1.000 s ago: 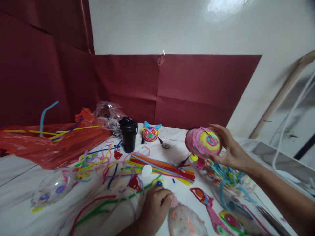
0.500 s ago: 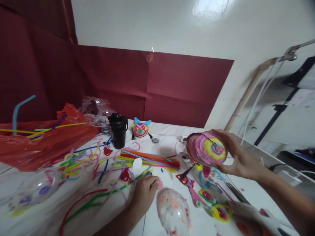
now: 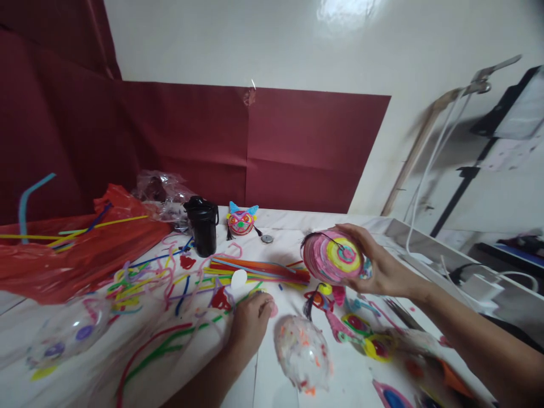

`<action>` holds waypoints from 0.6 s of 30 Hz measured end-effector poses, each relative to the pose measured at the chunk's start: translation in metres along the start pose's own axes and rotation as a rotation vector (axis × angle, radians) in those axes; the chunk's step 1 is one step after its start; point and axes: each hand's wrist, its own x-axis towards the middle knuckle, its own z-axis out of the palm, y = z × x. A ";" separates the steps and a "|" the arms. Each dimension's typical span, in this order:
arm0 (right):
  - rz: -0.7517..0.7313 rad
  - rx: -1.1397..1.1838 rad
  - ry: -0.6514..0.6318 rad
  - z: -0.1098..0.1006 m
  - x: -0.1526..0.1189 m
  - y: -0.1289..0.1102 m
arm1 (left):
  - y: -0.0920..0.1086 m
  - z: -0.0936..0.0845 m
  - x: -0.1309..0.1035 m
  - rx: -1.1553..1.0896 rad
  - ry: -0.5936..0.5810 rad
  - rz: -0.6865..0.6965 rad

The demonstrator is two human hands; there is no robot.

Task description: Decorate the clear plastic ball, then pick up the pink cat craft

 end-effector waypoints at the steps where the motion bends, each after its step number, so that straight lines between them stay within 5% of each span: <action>1: -0.002 0.004 -0.002 0.001 0.001 -0.001 | 0.001 -0.001 0.000 0.008 0.001 0.008; 10: 0.030 0.104 -0.008 -0.002 0.003 -0.006 | 0.000 -0.002 0.001 0.048 0.032 0.055; 18: 0.280 0.601 -0.028 -0.019 0.003 -0.004 | 0.002 -0.001 0.000 0.042 0.029 0.043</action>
